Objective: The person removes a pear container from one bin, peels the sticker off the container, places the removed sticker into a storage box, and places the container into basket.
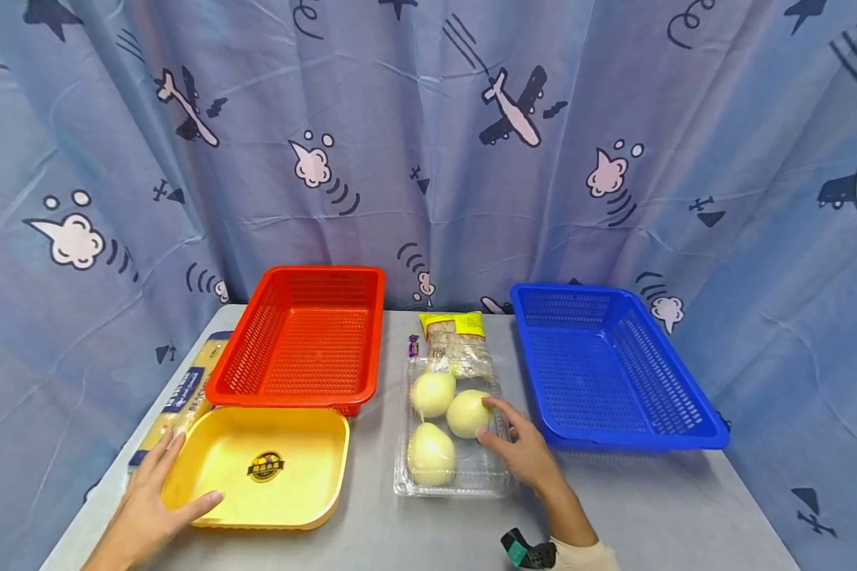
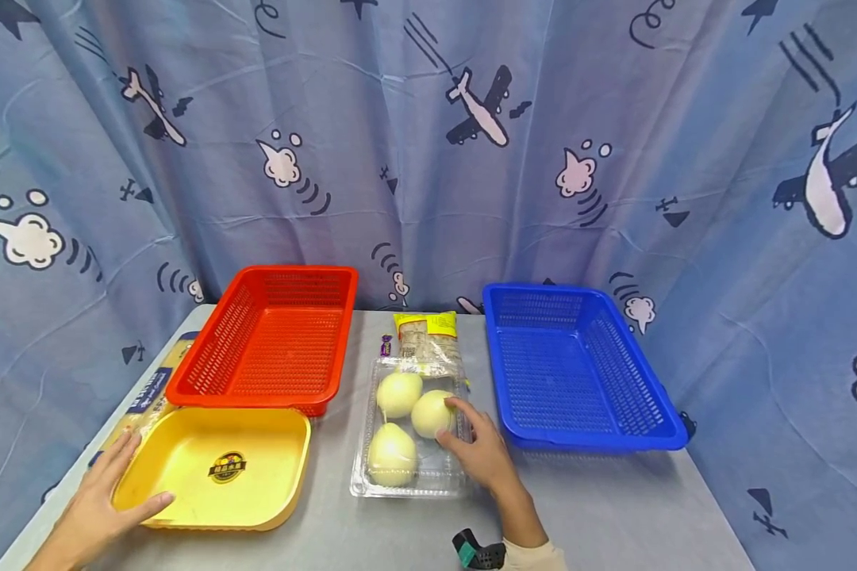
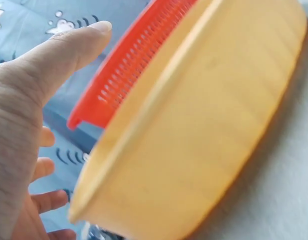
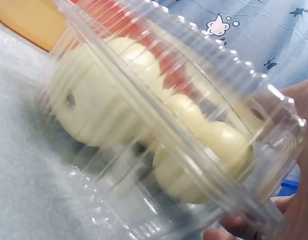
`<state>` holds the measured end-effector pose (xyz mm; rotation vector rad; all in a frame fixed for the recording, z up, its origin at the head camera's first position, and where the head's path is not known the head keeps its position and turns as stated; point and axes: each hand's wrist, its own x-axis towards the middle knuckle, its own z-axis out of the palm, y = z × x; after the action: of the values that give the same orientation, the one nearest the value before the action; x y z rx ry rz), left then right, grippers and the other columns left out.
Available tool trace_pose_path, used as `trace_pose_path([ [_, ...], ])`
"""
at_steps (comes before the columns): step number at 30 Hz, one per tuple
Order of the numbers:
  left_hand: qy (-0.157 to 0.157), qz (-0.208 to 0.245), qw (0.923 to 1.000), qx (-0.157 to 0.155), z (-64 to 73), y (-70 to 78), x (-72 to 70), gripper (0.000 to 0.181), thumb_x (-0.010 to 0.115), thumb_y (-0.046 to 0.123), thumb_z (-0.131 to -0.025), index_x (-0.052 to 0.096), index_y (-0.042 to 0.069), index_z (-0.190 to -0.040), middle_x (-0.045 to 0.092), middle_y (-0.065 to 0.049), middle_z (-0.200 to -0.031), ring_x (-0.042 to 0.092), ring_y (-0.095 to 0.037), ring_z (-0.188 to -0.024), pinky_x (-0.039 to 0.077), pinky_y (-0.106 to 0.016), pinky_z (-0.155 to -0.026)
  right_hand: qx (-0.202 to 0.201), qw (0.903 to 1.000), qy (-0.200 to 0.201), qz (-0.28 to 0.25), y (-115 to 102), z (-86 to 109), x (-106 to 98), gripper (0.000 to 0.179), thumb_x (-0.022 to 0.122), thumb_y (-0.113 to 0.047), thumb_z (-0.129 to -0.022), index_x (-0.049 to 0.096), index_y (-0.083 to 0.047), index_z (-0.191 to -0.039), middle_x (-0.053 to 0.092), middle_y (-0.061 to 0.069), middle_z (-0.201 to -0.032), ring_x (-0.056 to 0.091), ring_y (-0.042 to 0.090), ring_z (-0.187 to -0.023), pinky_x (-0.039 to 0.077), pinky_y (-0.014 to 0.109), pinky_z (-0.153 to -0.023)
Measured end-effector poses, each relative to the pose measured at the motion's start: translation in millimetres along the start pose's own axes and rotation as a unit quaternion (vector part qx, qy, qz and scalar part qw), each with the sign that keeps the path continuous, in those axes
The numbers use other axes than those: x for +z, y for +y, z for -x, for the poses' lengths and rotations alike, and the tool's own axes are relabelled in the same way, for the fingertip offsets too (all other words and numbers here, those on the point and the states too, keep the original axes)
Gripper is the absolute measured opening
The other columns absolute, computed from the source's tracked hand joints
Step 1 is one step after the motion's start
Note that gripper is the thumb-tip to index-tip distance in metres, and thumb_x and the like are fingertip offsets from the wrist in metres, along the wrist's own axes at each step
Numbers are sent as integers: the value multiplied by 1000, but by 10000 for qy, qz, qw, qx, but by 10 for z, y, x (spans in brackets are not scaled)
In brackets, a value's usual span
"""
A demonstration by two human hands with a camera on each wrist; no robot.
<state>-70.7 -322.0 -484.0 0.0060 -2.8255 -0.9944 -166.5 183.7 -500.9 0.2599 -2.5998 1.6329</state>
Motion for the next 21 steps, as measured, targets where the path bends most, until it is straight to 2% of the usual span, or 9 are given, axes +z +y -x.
trace_pose_path([
  [3,118,71,9999,85,-8,96,-17,105,79,36,-78,14,2,-154,6,-25,-156,14,-60,-128,3,-77,-96,124,9999,-39,-53,3,-1,-3,49,74,-22,-86,58,-15,-132,57,9,-124,47,22,-85,41,33,-67],
  [10,280,258,9987,350,-38,386,-81,109,83,33,-74,13,22,-157,11,-20,-157,12,-52,-135,15,-81,-88,240,9995,-142,-173,-9,18,-5,49,73,-21,-87,57,-15,-133,54,10,-115,42,22,-82,39,31,-63],
  [15,563,718,9932,724,-40,593,-123,109,87,24,-70,19,30,-155,17,-13,-157,14,-46,-138,11,-80,-93,326,9990,-146,-252,-14,22,3,50,74,-20,-87,57,-16,-133,54,10,-114,41,23,-85,38,33,-65],
  [19,600,1003,9907,691,-53,749,-120,106,87,22,-70,22,32,-154,18,-9,-158,12,-44,-139,8,-78,-95,372,9989,-130,-255,-51,24,2,50,73,-16,-87,56,-13,-134,53,12,-116,41,24,-88,37,33,-67],
  [21,580,1083,9906,601,-64,818,-107,105,86,22,-71,23,34,-154,19,-8,-158,16,-43,-139,14,-77,-96,387,9987,-146,-286,-128,42,-13,50,72,-13,-87,55,-9,-134,53,14,-117,42,26,-89,37,34,-67],
])
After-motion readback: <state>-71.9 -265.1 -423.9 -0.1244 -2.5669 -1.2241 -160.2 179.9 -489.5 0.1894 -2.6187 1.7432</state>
